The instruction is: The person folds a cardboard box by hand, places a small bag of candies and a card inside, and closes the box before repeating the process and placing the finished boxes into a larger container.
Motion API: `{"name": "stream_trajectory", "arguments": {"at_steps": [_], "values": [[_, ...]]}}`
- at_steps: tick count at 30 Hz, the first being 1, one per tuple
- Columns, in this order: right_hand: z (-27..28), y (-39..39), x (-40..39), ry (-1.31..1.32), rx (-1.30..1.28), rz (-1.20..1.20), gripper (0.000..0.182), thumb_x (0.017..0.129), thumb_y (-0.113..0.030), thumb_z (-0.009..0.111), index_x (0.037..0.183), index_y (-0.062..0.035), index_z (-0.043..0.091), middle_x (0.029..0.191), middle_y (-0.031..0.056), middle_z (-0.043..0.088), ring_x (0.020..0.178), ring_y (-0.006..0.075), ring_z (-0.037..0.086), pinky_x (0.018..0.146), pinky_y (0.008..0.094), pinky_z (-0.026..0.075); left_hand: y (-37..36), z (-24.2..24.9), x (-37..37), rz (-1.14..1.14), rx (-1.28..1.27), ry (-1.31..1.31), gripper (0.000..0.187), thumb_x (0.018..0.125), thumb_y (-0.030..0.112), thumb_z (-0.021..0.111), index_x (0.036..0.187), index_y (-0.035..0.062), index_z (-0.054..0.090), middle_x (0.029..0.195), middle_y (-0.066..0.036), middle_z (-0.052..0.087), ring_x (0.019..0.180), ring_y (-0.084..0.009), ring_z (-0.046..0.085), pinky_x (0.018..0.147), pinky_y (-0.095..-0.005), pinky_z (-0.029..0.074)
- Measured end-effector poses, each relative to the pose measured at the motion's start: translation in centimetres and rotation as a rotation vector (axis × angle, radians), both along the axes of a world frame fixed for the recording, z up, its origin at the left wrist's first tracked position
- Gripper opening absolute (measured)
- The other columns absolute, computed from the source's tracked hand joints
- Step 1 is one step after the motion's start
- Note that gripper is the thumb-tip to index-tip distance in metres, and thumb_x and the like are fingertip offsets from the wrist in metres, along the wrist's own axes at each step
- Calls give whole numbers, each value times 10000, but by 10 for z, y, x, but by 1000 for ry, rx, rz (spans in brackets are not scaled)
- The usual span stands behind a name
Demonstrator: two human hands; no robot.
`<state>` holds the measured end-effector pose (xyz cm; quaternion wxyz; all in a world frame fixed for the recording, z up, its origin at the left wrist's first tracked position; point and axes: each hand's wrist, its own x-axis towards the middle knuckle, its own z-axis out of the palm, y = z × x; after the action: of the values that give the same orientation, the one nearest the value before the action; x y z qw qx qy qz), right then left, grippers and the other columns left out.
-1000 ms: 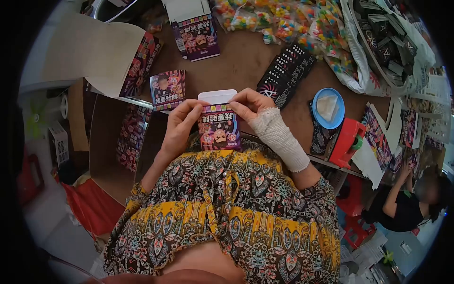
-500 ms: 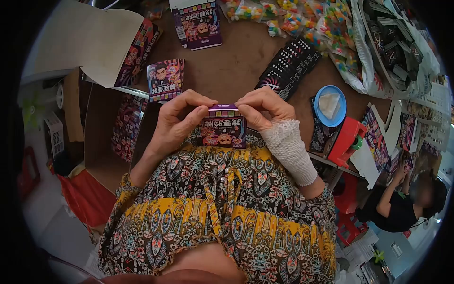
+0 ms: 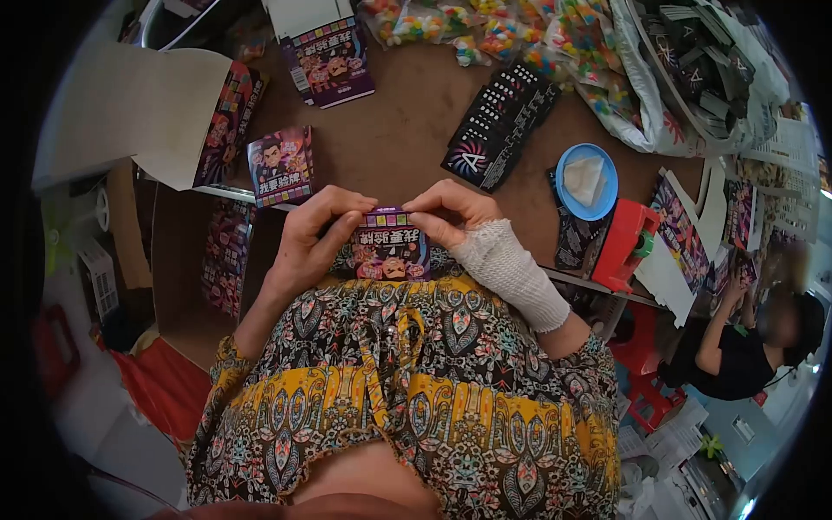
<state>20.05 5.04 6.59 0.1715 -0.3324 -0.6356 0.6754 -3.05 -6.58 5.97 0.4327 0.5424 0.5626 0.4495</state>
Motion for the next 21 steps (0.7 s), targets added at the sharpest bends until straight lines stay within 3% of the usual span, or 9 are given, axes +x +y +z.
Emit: {"name": "stream_trajectory", "arguments": {"at_steps": [2, 3, 5, 11, 14, 15, 17, 19, 21], "values": [[-1, 2, 5, -62, -250, -22, 145, 970, -92, 685, 1093, -15, 688, 979, 14, 689, 888, 73, 645, 796, 221, 528, 3, -1, 0, -64, 106, 123, 287, 973, -19, 587, 1259, -11, 604, 1217, -175, 655, 1119, -274, 661, 925, -349, 530], [-3, 3, 5, -55, -246, -83, 148, 975, -97, 679, 1096, -13, 687, 985, 22, 699, 894, 78, 652, 794, 227, 537, 8, 3, -3, -150, 165, 224, 454, 930, -71, 578, 1372, 29, 549, 1401, -189, 556, 1267, -334, 575, 1010, -402, 493], [-10, 6, 4, -27, -199, -174, 163, 989, -112, 660, 1110, -7, 686, 1014, 43, 717, 912, 92, 665, 808, 239, 544, 23, 0, -2, -245, 293, 509, 566, 880, -48, 619, 1424, 75, 521, 1496, -165, 479, 1316, -340, 528, 1050, -426, 462], [-33, 9, 38, -80, -64, -411, 269, 999, -170, 648, 1237, -44, 655, 1011, 67, 683, 853, 113, 658, 771, 253, 531, 57, -29, 18, -327, 353, 652, 573, 870, 60, 663, 1427, 131, 552, 1496, -159, 471, 1322, -338, 516, 1065, -417, 434], [-36, 38, 99, -840, 1179, -491, 394, 903, -253, 735, 1267, -120, 665, 1120, 84, 620, 964, 282, 607, 855, 409, 498, 68, -27, 41, -274, 247, 342, 599, 848, 174, 725, 1416, 100, 549, 1414, -184, 534, 1261, -360, 556, 1026, -426, 463], [-45, 43, 114, -835, 1176, -489, 394, 903, -253, 735, 1267, -120, 665, 1120, 84, 620, 964, 282, 607, 855, 409, 498, 71, -26, 47, -366, 280, 343, 591, 847, 172, 727, 1407, 92, 554, 1406, -177, 541, 1258, -360, 556, 1030, -429, 459], [-49, 49, 128, -1235, 1268, -421, 366, 863, -269, 762, 1203, -146, 707, 1132, 83, 611, 1030, 304, 566, 870, 451, 461, 73, -24, 60, -526, 312, 341, 560, 825, 165, 740, 1354, 71, 581, 1393, -156, 558, 1255, -357, 549, 1046, -444, 448], [-40, 52, 122, -1215, 1321, -415, 297, 859, -254, 764, 1143, -168, 741, 1091, 81, 610, 1028, 290, 569, 853, 451, 450, 74, -31, 67, -549, 305, 369, 547, 814, 158, 744, 1331, 65, 591, 1395, -150, 560, 1261, -353, 543, 1050, -447, 446], [-27, 50, 98, -827, 1242, -434, 288, 845, -241, 768, 1126, -182, 750, 1015, 60, 594, 987, 270, 557, 837, 433, 431, 73, -33, 68, -586, 257, 453, 516, 829, 200, 736, 1311, 70, 608, 1447, -146, 537, 1295, -339, 519, 1087, -449, 422]]}}
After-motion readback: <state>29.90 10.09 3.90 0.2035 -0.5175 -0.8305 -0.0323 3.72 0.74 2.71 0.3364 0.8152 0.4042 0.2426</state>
